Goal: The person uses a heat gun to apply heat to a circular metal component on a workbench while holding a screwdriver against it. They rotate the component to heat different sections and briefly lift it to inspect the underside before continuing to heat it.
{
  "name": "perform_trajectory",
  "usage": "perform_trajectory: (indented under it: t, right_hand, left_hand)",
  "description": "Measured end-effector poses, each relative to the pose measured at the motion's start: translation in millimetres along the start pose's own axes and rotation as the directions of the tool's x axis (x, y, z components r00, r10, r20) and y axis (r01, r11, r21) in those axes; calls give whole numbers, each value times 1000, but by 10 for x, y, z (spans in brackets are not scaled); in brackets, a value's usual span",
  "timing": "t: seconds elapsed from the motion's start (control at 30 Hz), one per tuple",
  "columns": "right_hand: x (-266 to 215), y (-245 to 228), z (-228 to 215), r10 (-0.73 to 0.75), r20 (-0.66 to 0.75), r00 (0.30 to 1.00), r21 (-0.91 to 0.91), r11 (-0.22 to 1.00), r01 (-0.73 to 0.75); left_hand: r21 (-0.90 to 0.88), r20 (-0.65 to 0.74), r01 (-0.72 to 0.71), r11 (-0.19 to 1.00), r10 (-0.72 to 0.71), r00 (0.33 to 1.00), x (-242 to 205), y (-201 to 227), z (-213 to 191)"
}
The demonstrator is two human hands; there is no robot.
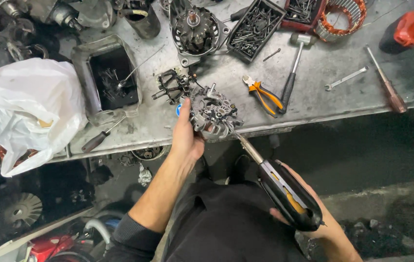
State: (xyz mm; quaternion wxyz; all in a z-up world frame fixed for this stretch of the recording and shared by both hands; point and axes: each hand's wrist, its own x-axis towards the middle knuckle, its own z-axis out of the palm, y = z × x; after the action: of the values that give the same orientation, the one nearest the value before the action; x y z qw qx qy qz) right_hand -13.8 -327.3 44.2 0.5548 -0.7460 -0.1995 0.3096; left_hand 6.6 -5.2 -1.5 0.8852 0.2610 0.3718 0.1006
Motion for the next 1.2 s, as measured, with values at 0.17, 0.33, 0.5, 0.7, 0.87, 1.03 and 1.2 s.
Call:
perform_trajectory:
  t: [0.17, 0.33, 0.5, 0.7, 0.87, 1.03, 1.2]
  right_hand:
    - [0, 47, 7, -109, -3, 994, -102, 989, 108]
    - [5, -9, 8, -34, -16, 999, -117, 993, 31]
    - [-12, -20, 4, -36, -2, 999, -128, 991, 36]
    - [-56, -7, 1, -29, -5, 1000, -107, 994, 29]
    - [-440, 1128, -112, 133, 48, 990, -188, 975, -122]
    - [-433, 905, -46, 125, 32, 992, 50, 991, -127]
    - [-314, 591, -2, 176, 12, 984, 255, 951, -173]
  left_hand:
    - [13, 6, -26, 1000, 26, 1000, 16, -6, -34]
    - [0, 9, -18, 1000, 18, 1000, 10, -19, -54]
    - [-13, 32, -24, 1000, 25, 999, 38, -63, -111]
    - [-15, 27, -14, 1000, 15, 1000, 44, -105, -141]
    - [-11, 16, 21, 1000, -21, 1000, 43, -137, -172]
    - [-43, 3, 42, 998, -42, 999, 58, -145, -197]
    - [-56, 29, 38, 998, -36, 999, 65, -173, -225]
